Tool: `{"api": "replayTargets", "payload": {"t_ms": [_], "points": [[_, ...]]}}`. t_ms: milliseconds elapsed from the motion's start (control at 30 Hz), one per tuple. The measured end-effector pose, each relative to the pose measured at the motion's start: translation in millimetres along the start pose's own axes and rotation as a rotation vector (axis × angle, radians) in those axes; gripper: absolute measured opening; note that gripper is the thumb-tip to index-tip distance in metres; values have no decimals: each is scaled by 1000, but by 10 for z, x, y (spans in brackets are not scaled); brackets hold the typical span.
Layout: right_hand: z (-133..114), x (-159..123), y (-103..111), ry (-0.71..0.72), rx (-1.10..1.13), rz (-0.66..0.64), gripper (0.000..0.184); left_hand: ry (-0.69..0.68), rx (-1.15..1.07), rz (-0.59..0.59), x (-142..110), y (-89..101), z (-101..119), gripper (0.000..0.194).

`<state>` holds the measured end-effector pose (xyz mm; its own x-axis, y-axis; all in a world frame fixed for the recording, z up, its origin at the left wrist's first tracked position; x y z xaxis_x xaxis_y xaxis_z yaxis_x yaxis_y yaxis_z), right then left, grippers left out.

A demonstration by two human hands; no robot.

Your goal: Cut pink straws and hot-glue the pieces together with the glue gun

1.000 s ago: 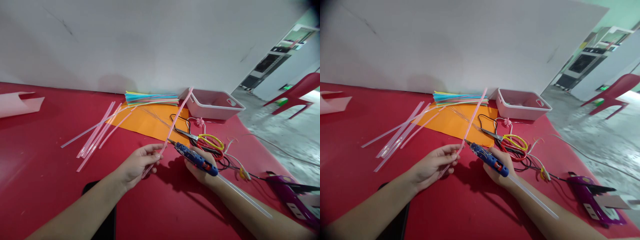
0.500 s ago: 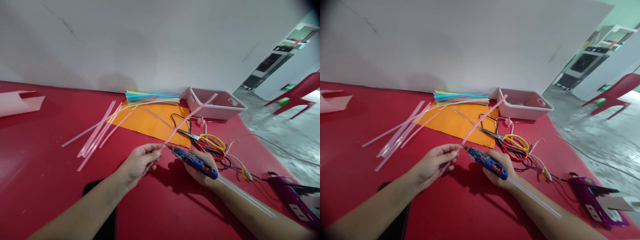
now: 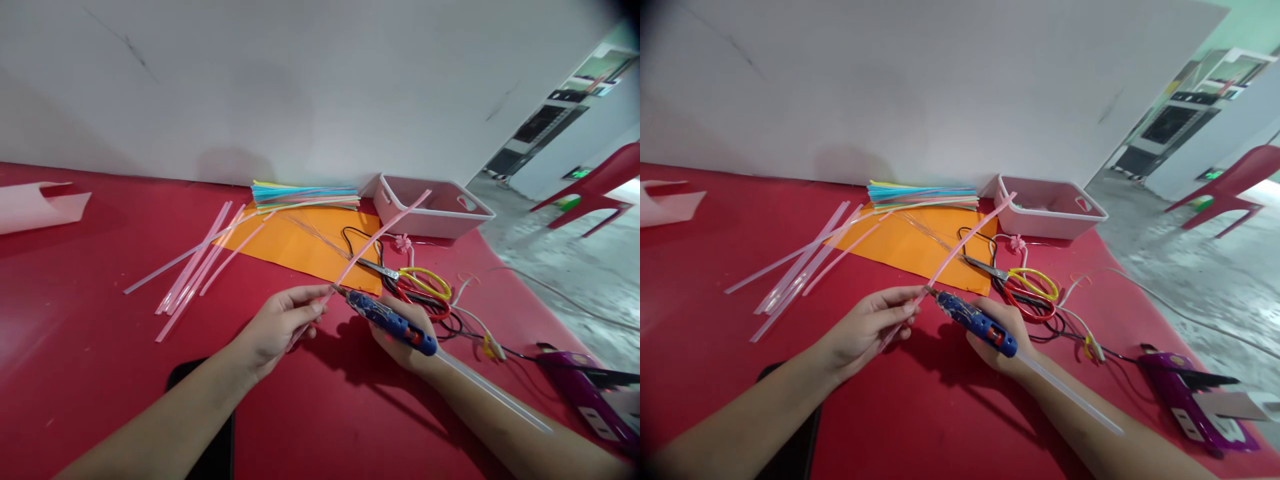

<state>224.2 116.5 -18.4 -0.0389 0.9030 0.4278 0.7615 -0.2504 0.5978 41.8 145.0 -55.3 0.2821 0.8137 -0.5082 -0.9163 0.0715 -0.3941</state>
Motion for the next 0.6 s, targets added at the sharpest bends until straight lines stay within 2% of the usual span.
{"api": "replayTargets", "payload": {"t_ms": [600], "points": [[-12, 6, 30, 2, 14, 30, 11, 14, -2, -24, -7, -17, 5, 26]]}}
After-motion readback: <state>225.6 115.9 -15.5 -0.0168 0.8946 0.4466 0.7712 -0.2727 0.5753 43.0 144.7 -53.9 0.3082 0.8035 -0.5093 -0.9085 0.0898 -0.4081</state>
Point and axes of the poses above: each hand's wrist, its own x-axis towards the middle knuckle, its own y-axis out of the back of the hand, z = x × y, the point moved 10 cm from there along x, towards the middle knuckle, and after that the axes turned 8 degrees about z, right-handed, at the moved point
